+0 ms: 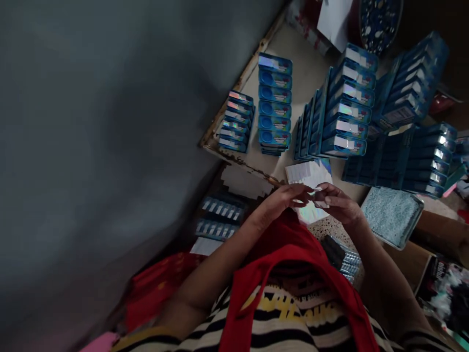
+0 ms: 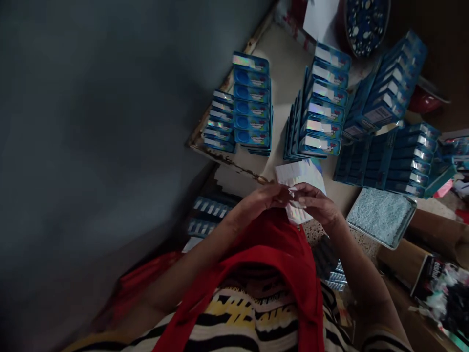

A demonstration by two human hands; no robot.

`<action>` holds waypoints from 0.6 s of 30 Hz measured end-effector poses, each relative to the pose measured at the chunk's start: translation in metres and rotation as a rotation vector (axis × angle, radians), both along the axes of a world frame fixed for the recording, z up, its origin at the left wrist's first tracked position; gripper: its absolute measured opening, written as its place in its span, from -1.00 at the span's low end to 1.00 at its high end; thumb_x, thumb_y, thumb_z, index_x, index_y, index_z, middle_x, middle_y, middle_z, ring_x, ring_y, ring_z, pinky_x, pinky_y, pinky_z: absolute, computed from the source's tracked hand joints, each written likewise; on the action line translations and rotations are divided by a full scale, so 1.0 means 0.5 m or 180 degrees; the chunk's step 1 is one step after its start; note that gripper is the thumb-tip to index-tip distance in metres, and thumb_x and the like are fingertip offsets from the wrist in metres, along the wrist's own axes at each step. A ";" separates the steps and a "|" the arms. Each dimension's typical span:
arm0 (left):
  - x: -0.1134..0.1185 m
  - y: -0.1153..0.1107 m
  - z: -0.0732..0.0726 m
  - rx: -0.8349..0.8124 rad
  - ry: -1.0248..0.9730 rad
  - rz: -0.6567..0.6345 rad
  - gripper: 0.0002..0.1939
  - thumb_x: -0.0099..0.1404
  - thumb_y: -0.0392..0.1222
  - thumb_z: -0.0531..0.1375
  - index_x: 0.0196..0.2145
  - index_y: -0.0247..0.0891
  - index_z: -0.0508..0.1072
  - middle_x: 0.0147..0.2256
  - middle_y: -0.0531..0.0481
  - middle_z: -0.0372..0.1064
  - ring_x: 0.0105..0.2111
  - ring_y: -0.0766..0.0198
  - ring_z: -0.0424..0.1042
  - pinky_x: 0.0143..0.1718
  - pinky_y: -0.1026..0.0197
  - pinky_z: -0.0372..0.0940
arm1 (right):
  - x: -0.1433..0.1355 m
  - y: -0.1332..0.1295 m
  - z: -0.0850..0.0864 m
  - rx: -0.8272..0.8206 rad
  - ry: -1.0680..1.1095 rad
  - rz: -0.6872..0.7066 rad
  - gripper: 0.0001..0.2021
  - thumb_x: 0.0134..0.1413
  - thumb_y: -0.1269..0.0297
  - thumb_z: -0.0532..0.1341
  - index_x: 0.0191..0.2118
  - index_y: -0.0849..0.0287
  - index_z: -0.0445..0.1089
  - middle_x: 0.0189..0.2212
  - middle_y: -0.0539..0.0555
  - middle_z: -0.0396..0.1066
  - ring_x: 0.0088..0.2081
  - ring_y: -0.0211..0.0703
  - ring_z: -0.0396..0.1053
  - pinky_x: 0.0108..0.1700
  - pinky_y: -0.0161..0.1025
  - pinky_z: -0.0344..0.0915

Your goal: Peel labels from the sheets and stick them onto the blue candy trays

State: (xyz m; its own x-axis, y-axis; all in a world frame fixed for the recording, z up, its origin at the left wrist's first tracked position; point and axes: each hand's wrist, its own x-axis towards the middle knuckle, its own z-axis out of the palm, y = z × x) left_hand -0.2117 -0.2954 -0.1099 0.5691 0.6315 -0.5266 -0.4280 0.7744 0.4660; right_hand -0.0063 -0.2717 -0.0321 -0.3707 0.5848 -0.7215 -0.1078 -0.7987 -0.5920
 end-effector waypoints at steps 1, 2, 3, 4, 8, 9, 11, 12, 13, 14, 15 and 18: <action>0.001 -0.001 0.013 0.0109 0.0078 0.0145 -0.40 0.13 0.33 0.42 -0.09 -0.21 0.66 -0.08 -0.19 0.61 -0.13 0.11 0.56 -0.03 0.10 0.43 | 0.000 -0.001 -0.001 0.0044 0.0008 0.0002 -0.41 -0.32 0.04 0.58 -0.08 0.02 0.50 -0.43 -0.08 0.34 -0.35 -0.21 0.31 -0.23 -0.23 0.25; 0.001 -0.002 0.022 0.0198 0.0165 0.0249 -0.42 0.13 0.29 0.44 -0.08 -0.20 0.65 -0.07 -0.18 0.60 -0.13 0.12 0.56 -0.03 0.11 0.43 | 0.000 -0.002 -0.004 0.0095 0.0003 0.0014 -0.34 -0.31 -0.01 0.57 0.00 0.01 0.49 -0.42 -0.08 0.34 -0.35 -0.21 0.30 -0.23 -0.22 0.26; 0.002 -0.002 0.028 0.0258 0.0250 0.0310 -0.43 0.14 0.27 0.44 -0.07 -0.21 0.65 -0.06 -0.17 0.59 -0.13 0.13 0.55 -0.04 0.12 0.43 | 0.000 -0.003 -0.007 0.0148 0.0003 0.0036 -0.26 -0.28 -0.06 0.55 0.11 -0.01 0.45 -0.43 -0.09 0.32 -0.39 -0.23 0.25 -0.26 -0.22 0.24; 0.001 -0.003 0.032 0.0280 0.0330 0.0357 -0.43 0.15 0.27 0.43 -0.08 -0.21 0.64 -0.06 -0.18 0.59 -0.13 0.14 0.55 -0.05 0.13 0.43 | -0.001 -0.005 -0.009 0.0195 0.0031 0.0084 -0.16 -0.26 -0.12 0.53 0.22 -0.03 0.38 -0.46 -0.12 0.28 -0.45 -0.25 0.17 -0.29 -0.22 0.20; -0.008 -0.005 0.031 0.0112 0.0533 0.0593 -0.37 0.15 0.38 0.37 -0.12 -0.24 0.63 -0.10 -0.19 0.57 -0.15 0.15 0.53 -0.12 0.15 0.43 | -0.003 -0.016 -0.015 0.0317 0.0350 0.0464 0.14 -0.17 -0.31 0.45 0.48 -0.04 0.03 -0.58 -0.22 0.14 -0.54 -0.28 0.01 -0.34 -0.24 0.09; -0.011 -0.005 0.030 0.0065 0.0530 0.0627 -0.35 0.14 0.41 0.36 -0.12 -0.24 0.62 -0.12 -0.19 0.57 -0.16 0.15 0.53 -0.13 0.15 0.44 | -0.004 -0.018 -0.015 0.0336 0.0396 0.0535 0.18 -0.16 -0.33 0.44 0.51 -0.04 -0.03 -0.57 -0.22 0.16 -0.53 -0.27 0.03 -0.33 -0.24 0.09; -0.016 -0.005 0.030 0.0000 0.0430 0.0613 -0.31 0.14 0.45 0.34 -0.13 -0.25 0.62 -0.17 -0.19 0.57 -0.19 0.15 0.53 -0.13 0.13 0.44 | -0.004 -0.020 -0.014 0.0374 0.0406 0.0566 0.20 -0.13 -0.32 0.45 0.53 -0.02 -0.08 -0.55 -0.20 0.22 -0.51 -0.26 0.08 -0.32 -0.25 0.11; -0.017 -0.003 0.031 -0.0031 0.0338 0.0577 -0.30 0.14 0.47 0.33 -0.12 -0.26 0.62 -0.18 -0.19 0.57 -0.20 0.15 0.53 -0.12 0.12 0.45 | -0.004 -0.021 -0.013 0.0388 0.0401 0.0555 0.19 -0.12 -0.30 0.45 0.53 -0.02 -0.09 -0.54 -0.19 0.23 -0.51 -0.26 0.09 -0.31 -0.25 0.11; -0.018 -0.002 0.032 -0.0064 0.0229 0.0527 -0.28 0.15 0.49 0.31 -0.11 -0.26 0.63 -0.19 -0.19 0.57 -0.21 0.15 0.54 -0.12 0.11 0.45 | -0.003 -0.021 -0.012 0.0399 0.0401 0.0555 0.17 -0.09 -0.28 0.45 0.53 -0.01 -0.08 -0.54 -0.19 0.23 -0.50 -0.26 0.10 -0.30 -0.25 0.12; -0.017 -0.001 0.034 -0.0095 0.0120 0.0464 -0.27 0.16 0.50 0.29 -0.10 -0.25 0.63 -0.20 -0.19 0.58 -0.21 0.15 0.54 -0.12 0.10 0.45 | -0.003 -0.021 -0.010 0.0411 0.0404 0.0568 0.15 -0.07 -0.27 0.44 0.53 -0.01 -0.07 -0.54 -0.18 0.24 -0.50 -0.26 0.11 -0.30 -0.26 0.13; -0.015 0.001 0.037 -0.0100 0.0027 0.0400 -0.26 0.17 0.51 0.28 -0.08 -0.24 0.63 -0.19 -0.19 0.58 -0.20 0.14 0.55 -0.11 0.09 0.44 | -0.002 -0.021 -0.008 0.0425 0.0398 0.0597 0.12 -0.06 -0.28 0.43 0.52 -0.03 -0.05 -0.52 -0.17 0.25 -0.49 -0.25 0.14 -0.30 -0.26 0.13; -0.002 0.002 0.045 0.0095 -0.0116 0.0291 -0.28 0.15 0.46 0.34 -0.02 -0.21 0.62 -0.14 -0.16 0.58 -0.14 0.12 0.55 -0.06 0.09 0.42 | -0.003 -0.020 -0.002 0.0446 0.0212 0.0749 0.10 -0.05 -0.44 0.34 0.51 -0.10 -0.01 -0.41 -0.07 0.35 -0.40 -0.20 0.24 -0.30 -0.26 0.18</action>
